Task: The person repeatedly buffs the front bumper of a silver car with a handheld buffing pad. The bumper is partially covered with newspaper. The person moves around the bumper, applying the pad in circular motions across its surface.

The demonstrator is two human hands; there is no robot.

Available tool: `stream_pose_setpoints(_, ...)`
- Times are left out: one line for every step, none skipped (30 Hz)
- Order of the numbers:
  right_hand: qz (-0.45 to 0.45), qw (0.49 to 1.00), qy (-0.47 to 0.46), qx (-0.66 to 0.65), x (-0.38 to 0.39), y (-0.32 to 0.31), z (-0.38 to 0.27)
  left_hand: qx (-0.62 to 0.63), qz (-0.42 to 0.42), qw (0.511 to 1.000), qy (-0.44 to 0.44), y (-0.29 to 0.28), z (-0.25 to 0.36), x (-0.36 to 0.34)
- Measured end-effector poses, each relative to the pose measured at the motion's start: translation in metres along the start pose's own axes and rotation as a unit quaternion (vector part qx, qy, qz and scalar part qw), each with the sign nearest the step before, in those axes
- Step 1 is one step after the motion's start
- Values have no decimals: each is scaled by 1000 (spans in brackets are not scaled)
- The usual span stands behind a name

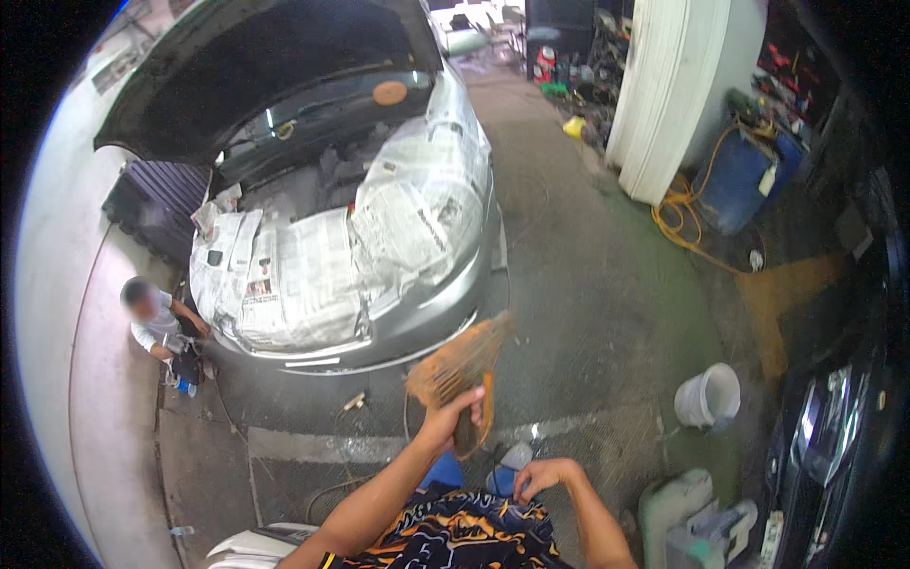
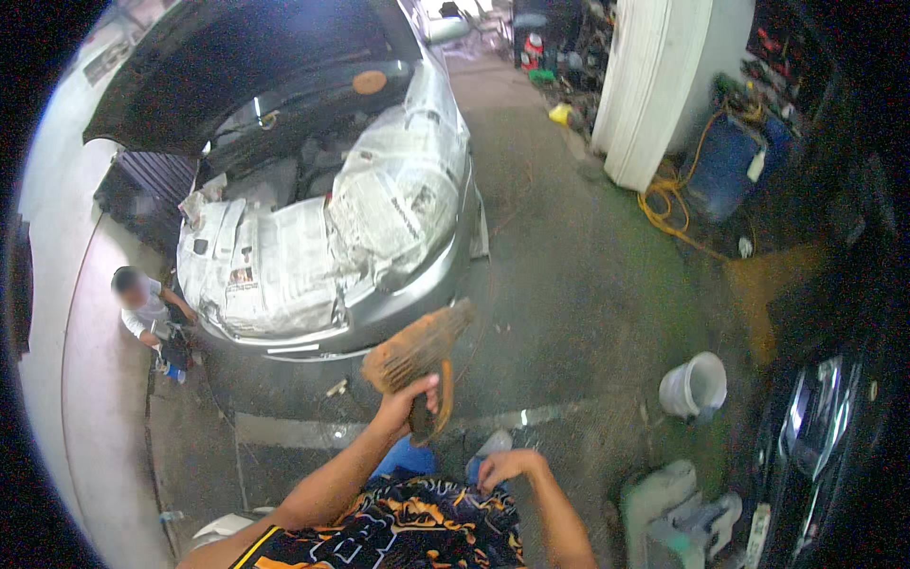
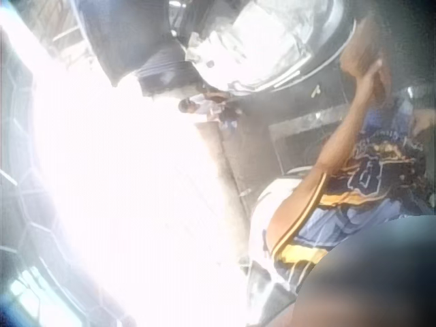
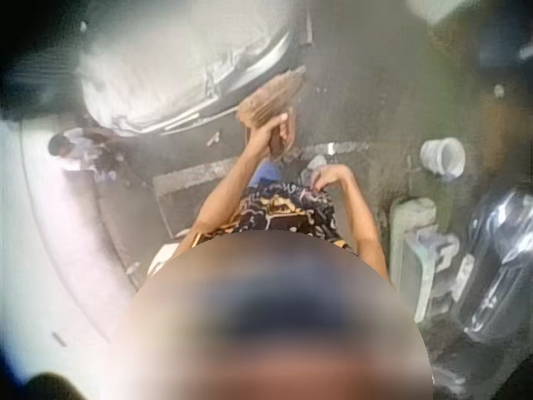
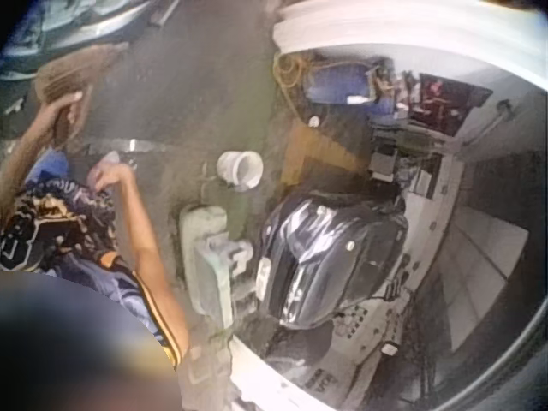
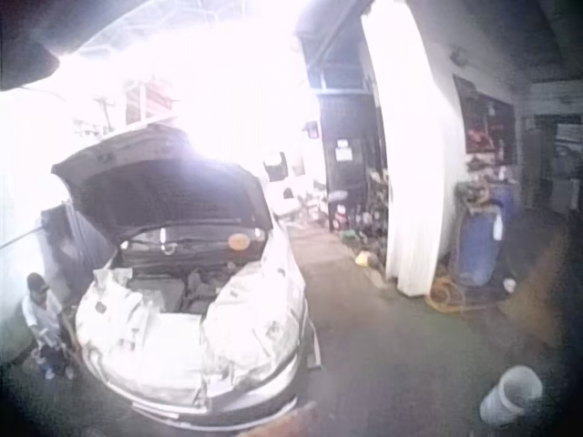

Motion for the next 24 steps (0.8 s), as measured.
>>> stream_pose_setpoints(6, 1000, 8, -2, 7, -5, 5, 46, -13, 999, 0, 4, 0, 4)
stream_pose_setpoints(-3, 999, -45, 7, 15, -13, -1, 63, 21, 998, -5, -4, 0, 8)
stream_pose_setpoints(24, 996, -70, -42, 22, -19, -3, 89, 35, 995, 1, -16, 3, 16)
stream_pose_setpoints(47, 992, -88, -80, 32, -26, -2, 91, 82, 992, 3, -37, 4, 25)
stream_pose_setpoints(69, 988, -85, -113, 40, -35, 1, 95, 131, 987, 5, -62, 5, 36)
stream_pose_setpoints(93, 985, -83, -117, 45, -43, 3, 109, 169, 979, 23, -88, 8, 47)
stream_pose_setpoints(130, 977, -108, -129, 53, -55, 1, 122, 227, 966, 21, -118, 6, 62)
stream_pose_setpoints(162, 970, -101, -148, 61, -62, 5, 144, 235, 959, 63, -142, 14, 75)
stream_pose_setpoints(187, 964, -88, -167, 66, -64, 9, 157, 289, 942, 72, -171, 13, 100)
stream_pose_setpoints(211, 956, -78, -187, 73, -70, 13, 153, 308, 931, 126, -192, 18, 121)
stream_pose_setpoints(251, 954, -98, -133, 78, -80, 8, 131, 346, 913, 171, -216, 26, 141)
stream_pose_setpoints(257, 945, -125, -162, 81, -87, 5, 157, 395, 886, 187, -236, 25, 159)
stream_pose_setpoints(292, 936, -118, -156, 83, -93, 6, 166, 445, 853, 217, -253, 25, 176)
stream_pose_setpoints(336, 923, -125, -141, 88, -101, 4, 205, 433, 849, 221, -259, 20, 181)
stream_pose_setpoints(385, 905, -133, -123, 94, -113, 1, 240, 423, 843, 230, -262, 16, 184)
stream_pose_setpoints(390, 900, -137, -142, 92, -121, 0, 258, 391, 846, 255, -260, 17, 182)
stream_pose_setpoints(399, 893, -137, -158, 86, -124, -1, 263, 388, 858, 211, -256, 7, 179)
stream_pose_setpoints(417, 884, -121, -174, 85, -132, 2, 246, 378, 874, 179, -249, 0, 174)
stream_pose_setpoints(416, 881, -123, -187, 82, -139, 0, 221, 350, 897, 152, -240, -5, 167)
stream_pose_setpoints(426, 876, -109, -199, 80, -147, 0, 191, 346, 914, 93, -235, -14, 161)
stream_pose_setpoints(437, 869, -104, -207, 78, -155, 0, 191, 315, 923, 114, -233, -11, 155)
stream_pose_setpoints(447, 869, -73, -198, 76, -161, 2, 190, 300, 929, 105, -234, -14, 150)
stream_pose_setpoints(458, 868, -54, -185, 75, -168, 2, 183, 260, 939, 130, -236, -7, 145)
stream_pose_setpoints(475, 864, -29, -164, 76, -176, 2, 200, 283, 934, 88, -256, -11, 143)
Point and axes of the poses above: each hand's wrist, its own x-axis away from the middle knuckle, its own y-axis out of the palm, z = x × y, the point moved 9 cm from there along -x, towards the middle knuckle, and after that the axes turned 6 degrees about -z, right-handed, at the moved point
